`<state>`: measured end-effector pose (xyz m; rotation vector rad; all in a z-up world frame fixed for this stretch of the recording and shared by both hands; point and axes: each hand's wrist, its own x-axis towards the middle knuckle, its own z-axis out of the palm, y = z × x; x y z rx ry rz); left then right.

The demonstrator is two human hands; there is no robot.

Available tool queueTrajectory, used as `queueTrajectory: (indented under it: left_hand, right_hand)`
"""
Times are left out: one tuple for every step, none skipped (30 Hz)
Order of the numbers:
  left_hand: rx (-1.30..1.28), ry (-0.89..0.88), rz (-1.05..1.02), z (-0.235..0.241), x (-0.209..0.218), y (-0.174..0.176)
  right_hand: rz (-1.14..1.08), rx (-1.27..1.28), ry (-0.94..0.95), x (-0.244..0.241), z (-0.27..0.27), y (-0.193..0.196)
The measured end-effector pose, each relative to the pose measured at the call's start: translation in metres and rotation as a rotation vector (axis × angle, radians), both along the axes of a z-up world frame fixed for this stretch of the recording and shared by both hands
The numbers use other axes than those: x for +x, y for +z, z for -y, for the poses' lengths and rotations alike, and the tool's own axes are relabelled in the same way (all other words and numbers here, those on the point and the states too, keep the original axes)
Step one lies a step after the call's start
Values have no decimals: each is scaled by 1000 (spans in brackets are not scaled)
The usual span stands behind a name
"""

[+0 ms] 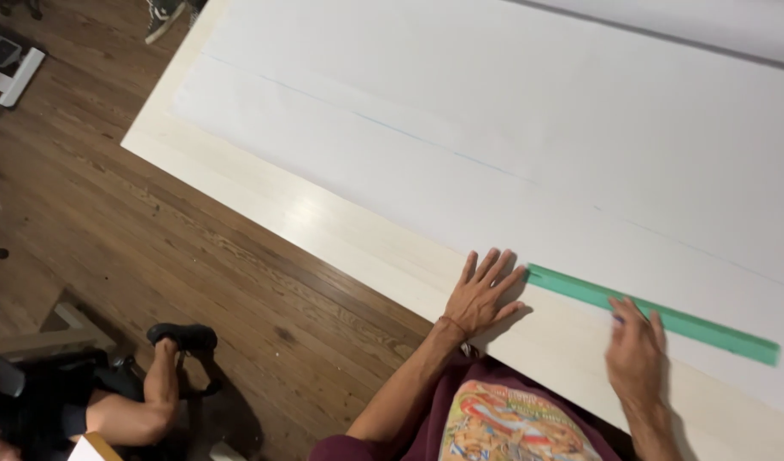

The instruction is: Marking a straight line across a large sheet of white leather using a ruler and chalk

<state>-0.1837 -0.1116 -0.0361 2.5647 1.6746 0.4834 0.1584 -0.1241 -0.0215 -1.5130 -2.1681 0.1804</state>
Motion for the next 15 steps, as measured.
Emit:
queueTrajectory:
  left_hand:
    - [-27, -6, 2, 2, -7, -2]
    - [-55, -12, 3, 3, -13, -4]
    - [-63, -24, 3, 3, -15, -1]
    - [-58, -11, 17, 3, -16, 1]
    - [-58, -5, 32, 5, -15, 2]
    - [-69, -23, 33, 7, -16, 2]
    - [-95, -19, 0, 6, -15, 4]
    - [-119, -16, -33, 6, -15, 5]
    - [-127, -19, -33, 5, -16, 6]
    - [-128, -16, -15, 5, -16, 7]
    - [-133, -15, 3, 8, -15, 9]
    - [-145, -19, 3, 13, -17, 11]
    - [-154, -14, 7, 10, -17, 13]
    - [-163, -9, 11, 7, -16, 14]
    - [-163, -36, 17, 5, -16, 13]
  right_hand:
    - [-9, -166, -153, 7, 4, -1]
    - [-20, -330, -308, 14, 7, -3]
    - [-21, -338, -319, 29, 9, -12]
    - [7, -135, -285, 45, 11, -21]
    - [38, 63, -256, 62, 19, -32]
    - [42, 51, -273, 73, 27, -33]
    - [30, 60, -272, 85, 27, -33]
    - [19, 69, -271, 98, 29, -33]
    - [20, 61, -274, 105, 28, -30]
    - [110, 137, -273, 113, 28, -27]
    - [201, 208, -271, 122, 32, -23]
    - [202, 196, -274, 122, 39, -23]
    - [265, 251, -332, 123, 41, -23]
    - [328, 307, -389, 126, 42, -23]
    - [340, 304, -414, 126, 40, -32]
